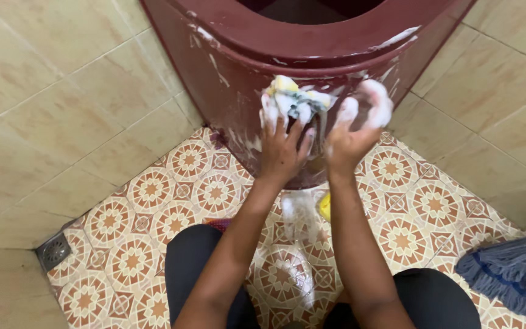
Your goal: The person cleans the exterior of a large reddish-brown tank using a soapy sponge and their hands.
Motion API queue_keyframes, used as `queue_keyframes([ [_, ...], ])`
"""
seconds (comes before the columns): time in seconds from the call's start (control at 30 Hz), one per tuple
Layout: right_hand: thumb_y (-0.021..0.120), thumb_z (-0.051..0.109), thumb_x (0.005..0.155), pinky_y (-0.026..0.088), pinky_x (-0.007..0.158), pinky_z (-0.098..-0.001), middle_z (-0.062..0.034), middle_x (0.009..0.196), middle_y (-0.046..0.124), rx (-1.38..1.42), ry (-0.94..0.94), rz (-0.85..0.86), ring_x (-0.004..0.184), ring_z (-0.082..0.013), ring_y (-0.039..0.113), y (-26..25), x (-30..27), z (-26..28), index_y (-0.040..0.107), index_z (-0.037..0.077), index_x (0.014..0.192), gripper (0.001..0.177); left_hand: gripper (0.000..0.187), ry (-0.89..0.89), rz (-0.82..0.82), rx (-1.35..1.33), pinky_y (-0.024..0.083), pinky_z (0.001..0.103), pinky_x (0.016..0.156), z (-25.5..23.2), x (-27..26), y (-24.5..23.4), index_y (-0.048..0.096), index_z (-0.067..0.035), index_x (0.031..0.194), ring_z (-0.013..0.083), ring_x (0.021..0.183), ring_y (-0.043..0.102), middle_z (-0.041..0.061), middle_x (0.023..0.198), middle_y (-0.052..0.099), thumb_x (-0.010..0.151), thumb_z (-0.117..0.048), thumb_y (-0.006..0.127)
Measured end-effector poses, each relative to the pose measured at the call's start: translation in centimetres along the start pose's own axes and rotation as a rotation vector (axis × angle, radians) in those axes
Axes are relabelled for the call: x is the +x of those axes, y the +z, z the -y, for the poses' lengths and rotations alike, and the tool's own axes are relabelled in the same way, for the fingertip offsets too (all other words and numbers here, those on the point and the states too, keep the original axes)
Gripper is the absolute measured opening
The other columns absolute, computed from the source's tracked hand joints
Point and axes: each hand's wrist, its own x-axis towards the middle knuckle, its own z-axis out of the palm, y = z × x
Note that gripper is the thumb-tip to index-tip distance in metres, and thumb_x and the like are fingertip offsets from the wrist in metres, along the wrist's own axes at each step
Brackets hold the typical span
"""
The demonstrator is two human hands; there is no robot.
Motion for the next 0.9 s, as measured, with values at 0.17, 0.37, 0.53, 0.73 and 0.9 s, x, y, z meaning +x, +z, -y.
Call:
queue_keyframes([
  [0.17, 0.06, 0.009, 0.102, 0.056, 0.101, -0.0363, -0.016, 0.114, 0.07, -0.12, 0.076, 0.271, 0.109, -0.0235, 0.069, 2.0, -1.8, 2.5, 0.066, 0.001, 0.126, 0.027, 0.078, 0.037, 0.186, 0.139, 0.029, 0.065, 0.118, 0.5, 0.5, -0.9, 0.047, -0.014, 0.147, 0.0554, 0.139, 0.034, 0.031, 0.149, 0.039, 0.074, -0.031, 0.069],
  [0.37, 0.062, 0.02, 0.1, 0.042, 0.117, -0.0513, -0.0282, 0.136, 0.057, -0.365, -0.112, 0.355, 0.133, -0.0419, 0.052, 3.4, -4.5, 2.9, 0.048, -0.005, 0.149, 0.056, 0.068, -0.005, -0.044, -0.072, 0.024, 0.061, 0.122, 2.5, -0.8, 1.5, 0.031, -0.013, 0.16, 0.0522, 0.153, 0.019, 0.029, 0.164, 0.02, 0.101, -0.036, 0.059],
  [0.53, 0.057, 0.025, 0.104, 0.023, 0.132, -0.0571, -0.0291, 0.16, 0.033, -0.37, -0.191, 0.391, 0.154, -0.046, 0.033, 4.7, -7.4, 1.3, 0.025, -0.005, 0.16, 0.071, 0.065, 0.154, -0.334, 0.291, 0.026, 0.058, 0.132, 2.3, -0.3, 2.9, 0.018, -0.006, 0.166, 0.0504, 0.159, 0.017, 0.028, 0.17, 0.012, 0.115, -0.031, 0.048],
  [0.73, 0.058, 0.028, 0.099, 0.01, 0.13, -0.0547, -0.0319, 0.167, 0.017, -0.642, -0.219, 0.541, 0.158, -0.0481, 0.01, 4.8, -7.8, -0.6, 0.023, -0.003, 0.16, 0.077, 0.069, 0.087, -0.308, 0.051, 0.025, 0.058, 0.134, 4.5, -1.1, 3.8, 0.012, -0.007, 0.168, 0.0487, 0.162, 0.02, 0.031, 0.171, 0.014, 0.115, -0.037, 0.045],
  [0.9, 0.052, 0.041, 0.112, 0.011, 0.133, -0.0525, -0.0322, 0.17, 0.01, -0.592, -0.012, 0.231, 0.16, -0.0445, 0.011, 2.4, -3.2, -4.3, 0.009, -0.011, 0.161, 0.084, 0.1, -0.23, 0.207, 0.138, 0.025, 0.064, 0.119, 4.6, -2.4, 4.3, 0.013, -0.006, 0.161, 0.0583, 0.146, 0.024, 0.038, 0.158, 0.022, 0.092, -0.059, 0.062],
])
